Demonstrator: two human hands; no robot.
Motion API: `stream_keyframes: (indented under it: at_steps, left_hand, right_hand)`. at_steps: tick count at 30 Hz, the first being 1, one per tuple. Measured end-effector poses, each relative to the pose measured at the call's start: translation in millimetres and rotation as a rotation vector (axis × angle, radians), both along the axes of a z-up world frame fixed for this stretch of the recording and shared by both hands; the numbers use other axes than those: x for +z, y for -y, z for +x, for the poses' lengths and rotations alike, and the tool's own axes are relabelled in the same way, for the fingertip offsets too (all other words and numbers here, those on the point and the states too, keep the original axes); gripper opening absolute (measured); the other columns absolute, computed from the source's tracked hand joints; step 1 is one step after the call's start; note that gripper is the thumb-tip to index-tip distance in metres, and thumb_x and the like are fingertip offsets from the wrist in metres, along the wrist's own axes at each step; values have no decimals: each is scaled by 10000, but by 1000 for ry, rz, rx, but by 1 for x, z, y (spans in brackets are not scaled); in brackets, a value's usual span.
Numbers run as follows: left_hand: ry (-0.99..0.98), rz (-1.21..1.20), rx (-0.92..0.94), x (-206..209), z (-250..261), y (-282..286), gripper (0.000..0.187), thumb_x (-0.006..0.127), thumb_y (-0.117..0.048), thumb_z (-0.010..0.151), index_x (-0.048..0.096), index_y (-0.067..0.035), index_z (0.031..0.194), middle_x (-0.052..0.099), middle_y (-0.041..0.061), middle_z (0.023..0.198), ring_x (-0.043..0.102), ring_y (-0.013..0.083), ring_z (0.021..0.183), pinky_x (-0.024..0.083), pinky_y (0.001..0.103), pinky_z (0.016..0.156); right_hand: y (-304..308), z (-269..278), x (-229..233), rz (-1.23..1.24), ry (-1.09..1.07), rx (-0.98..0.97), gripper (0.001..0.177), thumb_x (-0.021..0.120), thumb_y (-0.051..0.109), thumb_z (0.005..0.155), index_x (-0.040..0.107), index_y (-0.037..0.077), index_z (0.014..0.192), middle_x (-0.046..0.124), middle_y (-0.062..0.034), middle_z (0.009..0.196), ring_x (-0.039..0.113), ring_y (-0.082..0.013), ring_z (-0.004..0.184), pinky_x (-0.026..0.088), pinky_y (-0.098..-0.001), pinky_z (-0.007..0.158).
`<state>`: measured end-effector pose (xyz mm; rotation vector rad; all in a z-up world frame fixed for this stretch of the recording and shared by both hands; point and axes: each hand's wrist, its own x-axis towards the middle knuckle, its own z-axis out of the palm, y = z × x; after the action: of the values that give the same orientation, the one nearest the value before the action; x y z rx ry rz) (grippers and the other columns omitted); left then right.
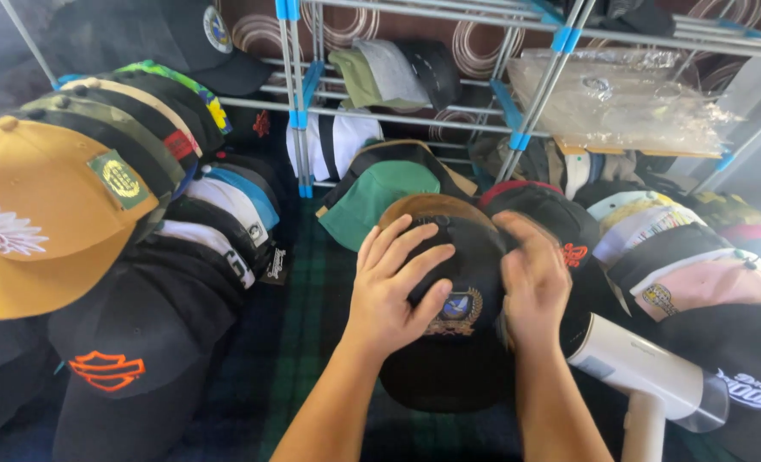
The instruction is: Cleaning and refurbishing various baseball caps using a brush and a hair dryer on a wooden head form.
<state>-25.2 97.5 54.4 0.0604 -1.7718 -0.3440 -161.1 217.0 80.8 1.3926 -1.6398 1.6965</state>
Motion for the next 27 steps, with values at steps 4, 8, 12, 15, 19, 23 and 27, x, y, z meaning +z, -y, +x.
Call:
stream_keyframes:
  at_steps: [4,8,12,15,19,23,27]
  left_hand:
    - [12,54,-34,6,-1,3,281,609,-388,982,773,-227,1144,710,-1,1233,595,299,1275,313,490,1164]
    - [6,59,98,12,-12,-3,229,671,-375,925,782,-262,1092,728,-62,1151,627,227,1190,360,446,1114]
    - [-35,63,149,5,-16,-4,268,658,-380,910,775,-241,1107,731,-29,1167,636,251,1191,372,457,1107]
    - [-61,66,112,3,-16,-2,278,591,-339,959,777,-206,1116,739,-6,1175,643,277,1207,370,472,1119]
    - [-85,79,51,2,-15,-1,292,527,-273,1005,780,-180,1118,747,8,1171,648,304,1220,376,484,1127]
    - [-61,54,39,4,-17,10,297,519,-288,1022,775,-190,1135,744,0,1183,643,290,1236,384,464,1126]
    - [-24,0,8,13,-19,27,218,599,-272,973,786,-225,1075,749,-58,1075,678,214,1088,454,357,1029]
  right_hand:
    - [14,10,-2,121,-303,-1,332,530,243,1012,739,109,1232,727,-59,1282,616,-318,1276,417,-455,1125]
    - [18,6,-4,91,-349,-60,303,546,195,1001,756,111,1202,750,-61,1228,658,-334,1204,458,-443,1070]
    - [21,2,-13,73,-322,-68,329,542,245,999,747,134,1231,746,-45,1242,654,-323,1222,436,-436,1080]
    - [22,3,-16,33,-288,-56,349,509,292,1025,748,141,1230,746,-37,1248,648,-315,1240,413,-435,1093]
    - [17,4,-16,19,-260,-24,336,488,207,1031,744,116,1228,744,-57,1251,637,-327,1261,418,-443,1103]
    - [14,0,-9,22,-225,20,320,483,125,1031,741,86,1216,740,-91,1243,628,-362,1262,436,-471,1096]
    - [12,-9,-8,60,-35,165,298,485,99,1051,726,40,1215,704,-163,1292,551,-407,1344,392,-532,1130]
